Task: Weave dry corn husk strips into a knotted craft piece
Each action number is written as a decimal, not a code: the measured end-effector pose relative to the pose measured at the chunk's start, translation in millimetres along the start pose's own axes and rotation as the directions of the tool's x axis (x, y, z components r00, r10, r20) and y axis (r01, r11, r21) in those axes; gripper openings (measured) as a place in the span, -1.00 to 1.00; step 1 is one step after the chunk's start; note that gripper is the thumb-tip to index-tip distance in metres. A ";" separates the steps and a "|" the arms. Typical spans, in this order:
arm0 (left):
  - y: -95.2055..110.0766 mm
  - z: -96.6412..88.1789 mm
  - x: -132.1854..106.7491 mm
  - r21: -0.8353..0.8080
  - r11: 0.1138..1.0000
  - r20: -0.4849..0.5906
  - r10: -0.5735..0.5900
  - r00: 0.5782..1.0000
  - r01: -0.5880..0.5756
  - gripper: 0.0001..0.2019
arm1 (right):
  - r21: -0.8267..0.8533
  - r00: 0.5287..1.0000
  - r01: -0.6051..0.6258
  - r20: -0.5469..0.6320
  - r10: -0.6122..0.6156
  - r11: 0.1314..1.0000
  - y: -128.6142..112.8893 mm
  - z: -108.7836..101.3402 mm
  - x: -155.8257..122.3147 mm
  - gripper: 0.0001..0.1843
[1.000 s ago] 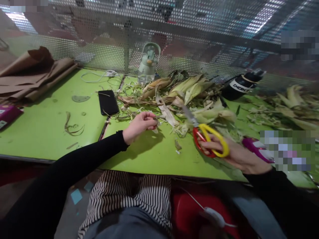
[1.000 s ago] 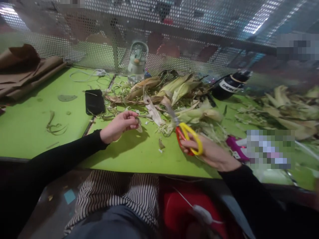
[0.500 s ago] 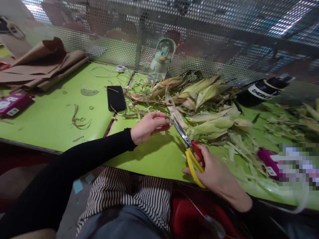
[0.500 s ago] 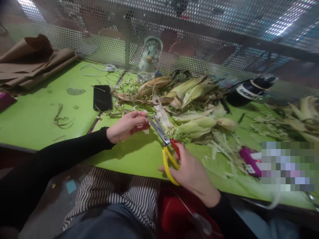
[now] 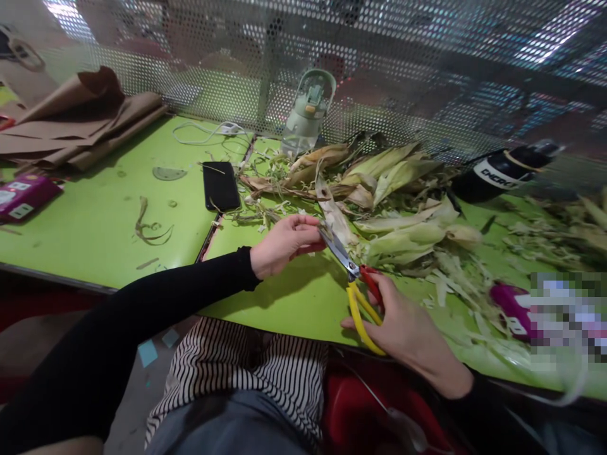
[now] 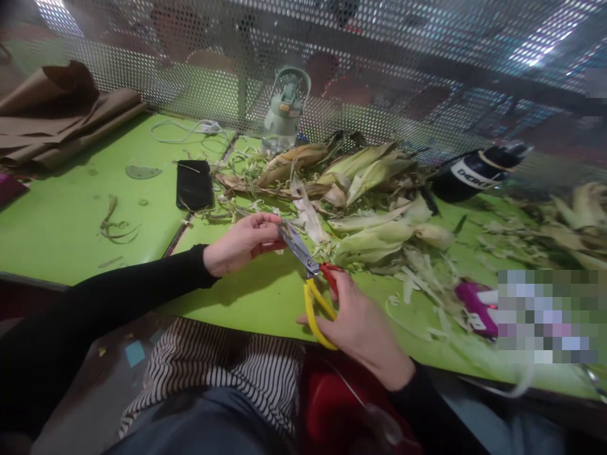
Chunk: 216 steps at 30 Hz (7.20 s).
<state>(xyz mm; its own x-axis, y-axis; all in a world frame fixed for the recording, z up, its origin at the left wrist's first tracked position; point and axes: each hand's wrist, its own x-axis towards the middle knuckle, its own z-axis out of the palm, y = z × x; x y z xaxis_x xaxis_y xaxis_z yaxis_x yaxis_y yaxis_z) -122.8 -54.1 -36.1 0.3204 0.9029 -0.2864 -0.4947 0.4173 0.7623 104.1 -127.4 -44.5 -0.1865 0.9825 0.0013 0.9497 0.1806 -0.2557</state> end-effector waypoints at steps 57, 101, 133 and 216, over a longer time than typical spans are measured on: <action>26.5 -53.7 -27.9 0.516 0.797 0.161 0.270 0.949 -0.314 -0.74 | 0.365 0.917 0.353 -0.316 -0.242 0.861 -57.8 8.1 75.5 -0.82; 9.3 -31.7 12.3 0.640 0.556 0.401 0.347 0.848 -0.530 -0.86 | 0.653 0.828 0.404 -0.559 0.048 0.640 -47.3 15.3 74.6 -0.84; -4.8 -27.4 7.8 0.341 0.852 0.315 0.296 0.902 -0.399 -0.61 | 0.304 0.649 0.624 -0.715 -0.260 0.720 -52.8 16.9 69.9 -0.86; -1.2 -30.1 -3.9 0.687 -0.006 0.665 0.407 0.625 -0.727 -0.69 | 0.989 0.985 0.119 -0.129 0.117 0.085 -53.7 18.5 74.4 -0.54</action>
<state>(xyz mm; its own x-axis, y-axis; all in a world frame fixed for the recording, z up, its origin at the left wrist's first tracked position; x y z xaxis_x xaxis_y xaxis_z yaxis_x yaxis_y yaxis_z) -147.7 -55.0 -53.3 0.5365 0.6665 0.5176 0.3253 -0.7293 0.6020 34.6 -64.9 -48.5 -0.0400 0.9946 0.0959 -0.1898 0.0867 -0.9780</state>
